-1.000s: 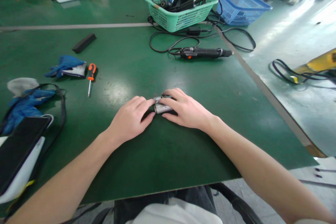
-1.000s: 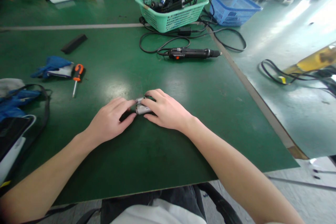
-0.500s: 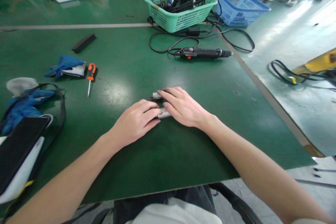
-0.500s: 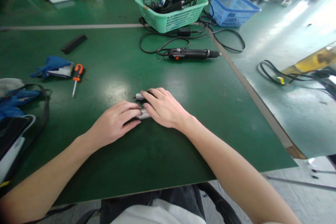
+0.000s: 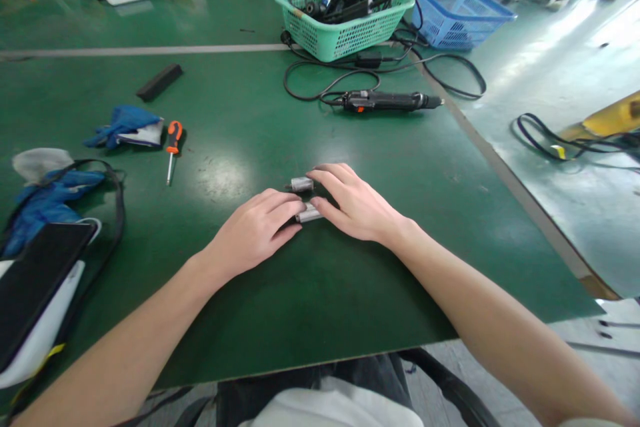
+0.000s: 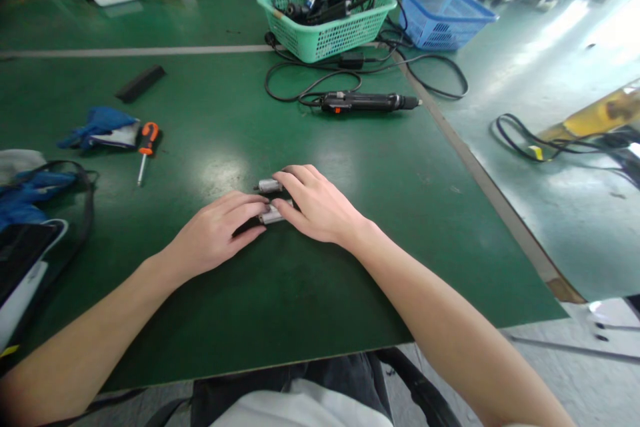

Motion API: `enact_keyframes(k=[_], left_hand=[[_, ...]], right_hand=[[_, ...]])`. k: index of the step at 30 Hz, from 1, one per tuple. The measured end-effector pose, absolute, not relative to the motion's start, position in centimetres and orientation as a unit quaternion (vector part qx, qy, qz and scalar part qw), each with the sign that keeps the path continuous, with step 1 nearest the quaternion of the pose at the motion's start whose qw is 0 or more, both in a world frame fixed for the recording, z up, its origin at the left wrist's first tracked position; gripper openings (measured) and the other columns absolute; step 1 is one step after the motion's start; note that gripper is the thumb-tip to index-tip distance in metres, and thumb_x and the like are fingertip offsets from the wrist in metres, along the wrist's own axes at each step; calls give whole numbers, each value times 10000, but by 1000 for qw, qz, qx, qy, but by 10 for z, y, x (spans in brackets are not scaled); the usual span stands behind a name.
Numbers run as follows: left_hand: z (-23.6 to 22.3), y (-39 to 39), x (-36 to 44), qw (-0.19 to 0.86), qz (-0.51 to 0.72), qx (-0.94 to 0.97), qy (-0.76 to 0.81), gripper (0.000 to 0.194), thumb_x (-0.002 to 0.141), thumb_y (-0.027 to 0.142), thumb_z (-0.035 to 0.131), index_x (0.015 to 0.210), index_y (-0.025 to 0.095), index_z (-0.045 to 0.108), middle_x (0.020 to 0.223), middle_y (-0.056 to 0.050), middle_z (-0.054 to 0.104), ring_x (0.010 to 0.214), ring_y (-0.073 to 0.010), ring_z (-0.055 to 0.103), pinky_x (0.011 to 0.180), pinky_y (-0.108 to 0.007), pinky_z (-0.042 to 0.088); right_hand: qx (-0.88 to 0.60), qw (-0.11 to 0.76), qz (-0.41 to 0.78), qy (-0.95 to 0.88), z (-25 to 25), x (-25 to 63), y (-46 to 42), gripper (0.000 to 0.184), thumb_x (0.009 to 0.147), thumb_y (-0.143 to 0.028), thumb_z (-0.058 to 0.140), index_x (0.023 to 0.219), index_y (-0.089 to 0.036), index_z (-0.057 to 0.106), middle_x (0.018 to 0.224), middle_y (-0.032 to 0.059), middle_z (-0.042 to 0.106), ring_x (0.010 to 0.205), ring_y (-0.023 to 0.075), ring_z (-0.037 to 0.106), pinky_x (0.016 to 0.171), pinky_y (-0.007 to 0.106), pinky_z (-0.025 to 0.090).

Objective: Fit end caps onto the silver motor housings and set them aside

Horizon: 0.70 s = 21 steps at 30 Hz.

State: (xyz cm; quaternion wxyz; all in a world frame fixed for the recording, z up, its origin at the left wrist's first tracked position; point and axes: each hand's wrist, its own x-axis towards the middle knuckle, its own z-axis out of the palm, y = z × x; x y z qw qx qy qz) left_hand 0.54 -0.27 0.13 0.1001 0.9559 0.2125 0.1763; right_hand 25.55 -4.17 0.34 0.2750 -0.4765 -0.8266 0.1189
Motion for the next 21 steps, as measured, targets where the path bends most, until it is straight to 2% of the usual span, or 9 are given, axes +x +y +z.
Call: enact_keyframes(k=[4, 7, 12, 16, 21], left_hand=[[1, -2, 5, 104, 177, 956, 212, 238, 1045, 255, 557, 1256, 169, 626, 1254, -97, 690, 1136, -247, 643, 1018, -423, 549], [1, -3, 6, 109, 185, 954, 209, 251, 1046, 253, 555, 1279, 182, 618, 1278, -92, 693, 1166, -246, 640, 1042, -424, 543], [1, -3, 6, 111, 184, 955, 207, 252, 1046, 249, 556, 1279, 176, 617, 1284, -92, 689, 1182, -242, 629, 1067, -422, 530], [2, -3, 6, 109, 183, 955, 206, 243, 1049, 241, 540, 1270, 173, 613, 1259, -91, 690, 1160, -241, 626, 1041, -419, 532], [2, -2, 5, 99, 161, 955, 227, 239, 1032, 306, 567, 1220, 162, 599, 1168, -95, 683, 1071, -253, 620, 977, -433, 532]], right_hand=[[-461, 289, 93, -834, 5, 257, -43, 291, 1041, -367, 539, 1212, -172, 670, 1126, 146, 665, 1082, 305, 601, 975, 485, 530], [-445, 275, 96, -847, 3, 256, -43, 271, 1032, -370, 560, 1165, -174, 691, 1033, 120, 673, 985, 278, 605, 914, 450, 531], [-434, 240, 105, -862, 0, 253, -43, 267, 1025, -394, 584, 1053, -158, 705, 999, 112, 687, 960, 266, 613, 919, 428, 516], [-421, 220, 104, -874, 2, 254, -42, 305, 1025, -449, 594, 1041, -162, 696, 993, 110, 682, 951, 265, 616, 906, 424, 510], [-414, 199, 116, -881, 6, 255, -44, 240, 997, -398, 635, 1063, -170, 668, 996, 101, 676, 966, 267, 625, 908, 420, 501]])
